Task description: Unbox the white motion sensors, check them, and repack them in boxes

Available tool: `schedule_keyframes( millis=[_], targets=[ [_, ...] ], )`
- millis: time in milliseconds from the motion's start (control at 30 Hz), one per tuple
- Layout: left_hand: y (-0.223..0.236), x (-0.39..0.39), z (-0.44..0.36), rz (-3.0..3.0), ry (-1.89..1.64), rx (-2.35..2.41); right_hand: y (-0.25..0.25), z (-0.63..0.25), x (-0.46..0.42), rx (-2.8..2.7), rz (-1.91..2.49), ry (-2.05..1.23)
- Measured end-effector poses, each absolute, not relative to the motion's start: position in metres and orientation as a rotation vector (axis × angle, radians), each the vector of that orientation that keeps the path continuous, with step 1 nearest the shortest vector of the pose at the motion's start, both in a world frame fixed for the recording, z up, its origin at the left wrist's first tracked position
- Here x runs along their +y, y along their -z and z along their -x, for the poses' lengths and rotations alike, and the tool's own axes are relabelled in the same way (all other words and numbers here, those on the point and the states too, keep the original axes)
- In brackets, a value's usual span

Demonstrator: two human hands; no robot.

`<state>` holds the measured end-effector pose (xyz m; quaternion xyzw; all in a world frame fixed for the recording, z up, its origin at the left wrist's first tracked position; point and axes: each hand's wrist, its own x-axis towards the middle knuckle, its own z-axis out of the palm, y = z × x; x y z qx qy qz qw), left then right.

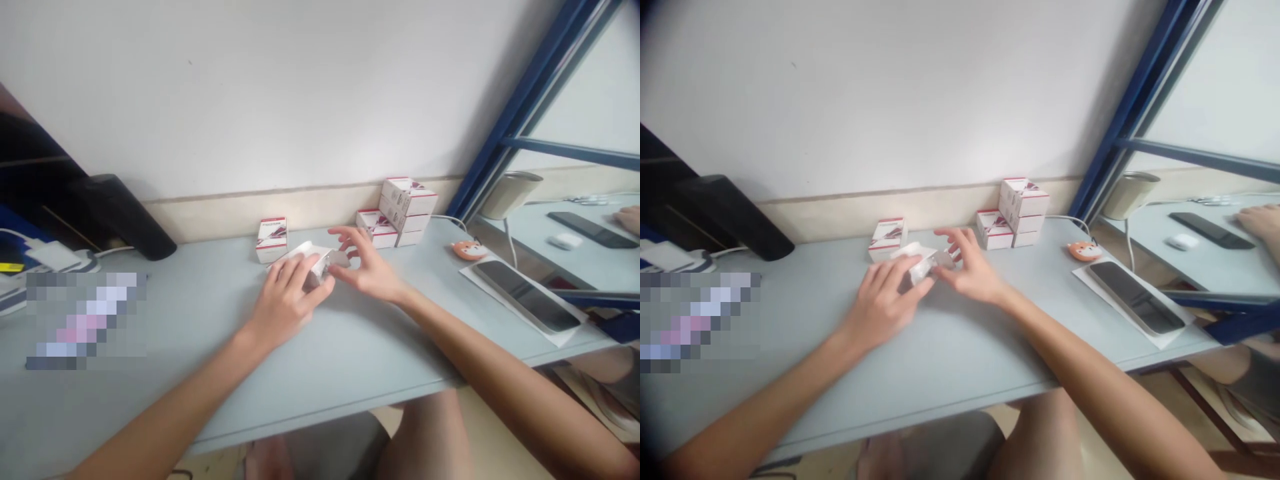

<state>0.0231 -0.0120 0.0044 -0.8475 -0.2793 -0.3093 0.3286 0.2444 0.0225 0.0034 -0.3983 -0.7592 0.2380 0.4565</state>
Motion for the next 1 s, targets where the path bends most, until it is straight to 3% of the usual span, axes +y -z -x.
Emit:
schedule_keyframes(
  millis=[467,867,1000],
  targets=[
    [-0.002,-0.01,-0.025,2.296,0.697,-0.644,0.011,-0.248,0.033,-2.083,1.112,-0.531],
    [-0.012,-0.004,-0.018,2.274,0.915,-0.869,-0.005,-0.248,0.028,-1.873,1.127,-0.651],
    [-0.013,-0.005,-0.019,2.272,0.932,-0.884,-0.005,-0.247,0.028,-1.869,1.076,-0.56]
  ],
)
